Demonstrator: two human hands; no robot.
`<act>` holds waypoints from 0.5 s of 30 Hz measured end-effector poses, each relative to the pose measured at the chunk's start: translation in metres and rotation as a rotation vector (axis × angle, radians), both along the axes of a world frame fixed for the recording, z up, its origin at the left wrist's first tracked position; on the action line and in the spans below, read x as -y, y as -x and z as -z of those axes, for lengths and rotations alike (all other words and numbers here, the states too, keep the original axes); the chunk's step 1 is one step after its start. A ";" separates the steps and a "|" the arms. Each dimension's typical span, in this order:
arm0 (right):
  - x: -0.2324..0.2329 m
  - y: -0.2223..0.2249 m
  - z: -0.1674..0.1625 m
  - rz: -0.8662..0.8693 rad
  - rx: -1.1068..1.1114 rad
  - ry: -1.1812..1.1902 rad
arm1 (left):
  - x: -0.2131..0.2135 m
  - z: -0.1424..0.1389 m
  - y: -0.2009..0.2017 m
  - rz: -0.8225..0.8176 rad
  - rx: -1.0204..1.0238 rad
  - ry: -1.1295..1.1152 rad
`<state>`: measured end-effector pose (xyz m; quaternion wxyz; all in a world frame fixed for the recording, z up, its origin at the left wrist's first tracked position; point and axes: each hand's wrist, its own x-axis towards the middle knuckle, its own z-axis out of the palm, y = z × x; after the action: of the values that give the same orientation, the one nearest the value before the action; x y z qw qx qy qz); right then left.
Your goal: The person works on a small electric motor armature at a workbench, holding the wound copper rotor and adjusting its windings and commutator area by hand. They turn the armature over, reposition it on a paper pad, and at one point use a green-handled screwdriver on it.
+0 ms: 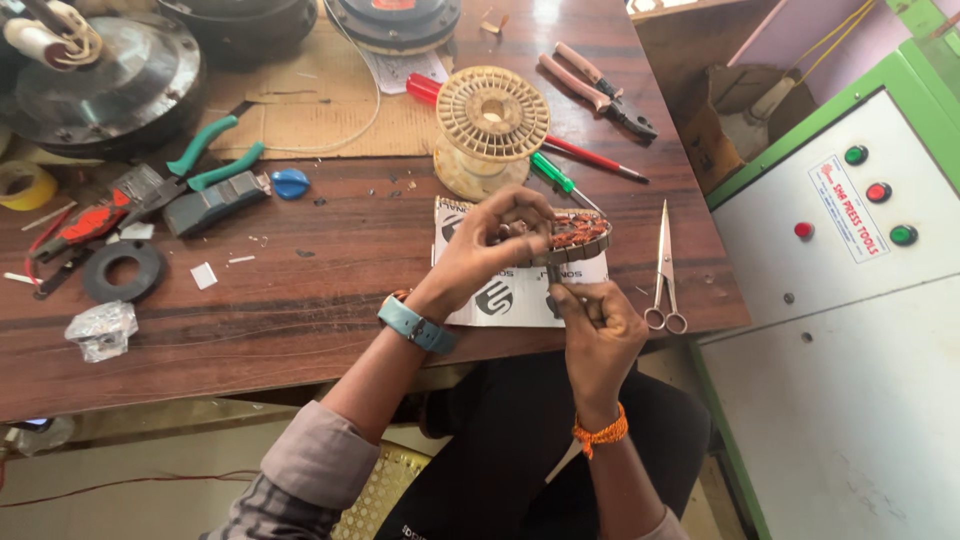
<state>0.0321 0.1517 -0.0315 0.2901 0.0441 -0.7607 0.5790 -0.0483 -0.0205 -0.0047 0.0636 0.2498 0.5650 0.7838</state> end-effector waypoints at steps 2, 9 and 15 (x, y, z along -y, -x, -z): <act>0.000 -0.002 0.005 0.000 0.031 0.078 | 0.002 -0.010 -0.007 -0.080 -0.177 0.163; -0.004 -0.021 0.020 0.057 0.096 0.086 | -0.016 -0.026 -0.034 -0.477 -0.620 0.521; -0.042 -0.006 0.006 0.139 -0.135 -0.282 | -0.030 -0.016 -0.042 -0.692 -0.706 0.603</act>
<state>0.0379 0.1939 -0.0374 0.3707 0.0701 -0.8144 0.4409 -0.0062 0.0093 0.0111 -0.3203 0.2680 0.7990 0.4326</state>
